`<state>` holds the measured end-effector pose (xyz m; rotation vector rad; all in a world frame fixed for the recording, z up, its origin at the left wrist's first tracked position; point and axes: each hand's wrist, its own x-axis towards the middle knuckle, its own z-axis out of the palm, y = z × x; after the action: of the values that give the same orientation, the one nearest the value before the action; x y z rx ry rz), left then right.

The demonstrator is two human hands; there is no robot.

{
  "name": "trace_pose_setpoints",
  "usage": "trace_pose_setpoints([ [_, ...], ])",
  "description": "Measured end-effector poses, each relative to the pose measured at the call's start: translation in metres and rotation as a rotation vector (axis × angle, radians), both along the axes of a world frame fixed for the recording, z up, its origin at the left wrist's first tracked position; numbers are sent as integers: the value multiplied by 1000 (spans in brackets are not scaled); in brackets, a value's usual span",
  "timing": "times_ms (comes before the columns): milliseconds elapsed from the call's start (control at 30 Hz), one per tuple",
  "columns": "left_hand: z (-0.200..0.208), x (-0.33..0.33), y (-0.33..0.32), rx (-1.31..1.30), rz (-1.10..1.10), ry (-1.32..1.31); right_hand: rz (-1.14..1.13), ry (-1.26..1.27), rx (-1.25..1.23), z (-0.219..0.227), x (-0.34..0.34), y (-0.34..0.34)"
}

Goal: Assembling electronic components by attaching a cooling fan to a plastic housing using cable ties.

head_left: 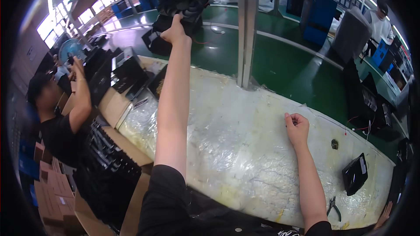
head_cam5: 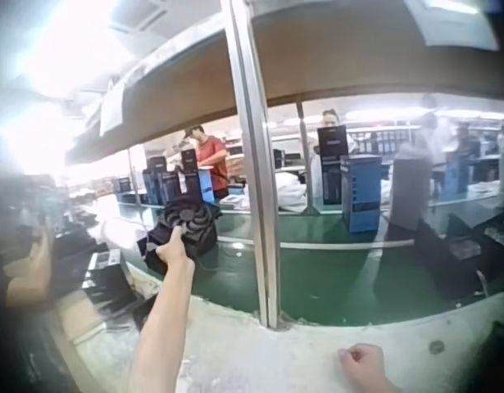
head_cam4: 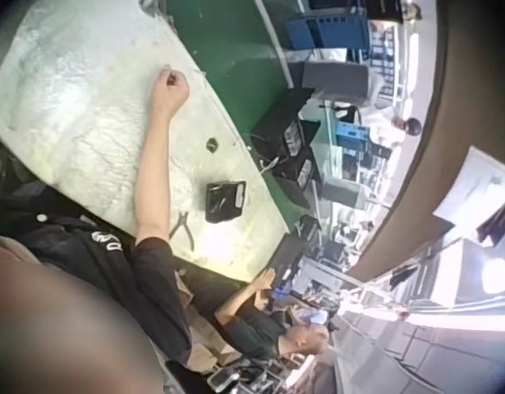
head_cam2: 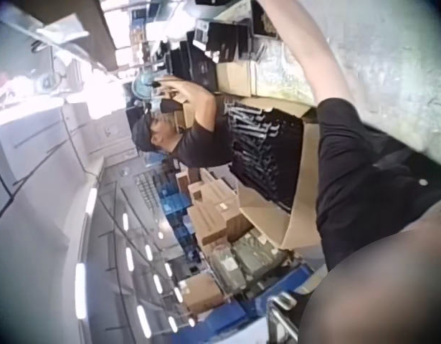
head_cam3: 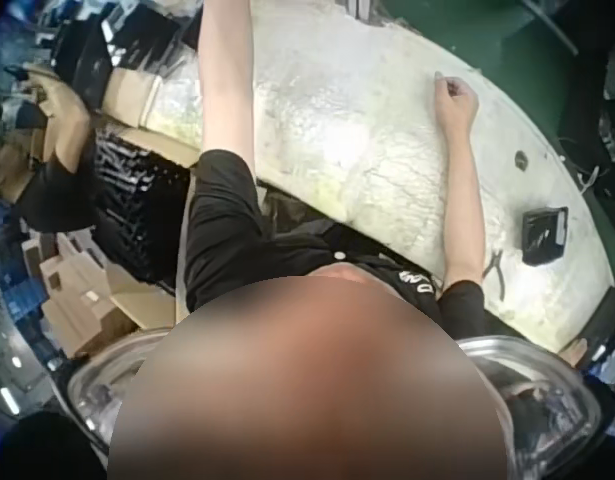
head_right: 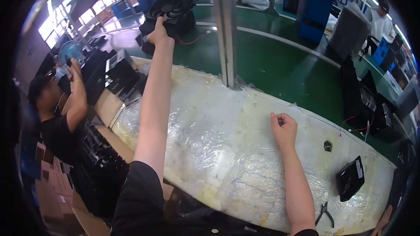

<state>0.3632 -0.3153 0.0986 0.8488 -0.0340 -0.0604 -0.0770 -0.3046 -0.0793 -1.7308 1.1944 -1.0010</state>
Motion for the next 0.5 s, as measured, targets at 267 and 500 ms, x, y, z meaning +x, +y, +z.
trace_pose_setpoints([
  [267,79,-123,174,-345,-168,-437,199,-540,-308,124,-3,58],
  [500,17,-293,292,-494,-485,-427,543,-33,-932,301,-32,149],
])
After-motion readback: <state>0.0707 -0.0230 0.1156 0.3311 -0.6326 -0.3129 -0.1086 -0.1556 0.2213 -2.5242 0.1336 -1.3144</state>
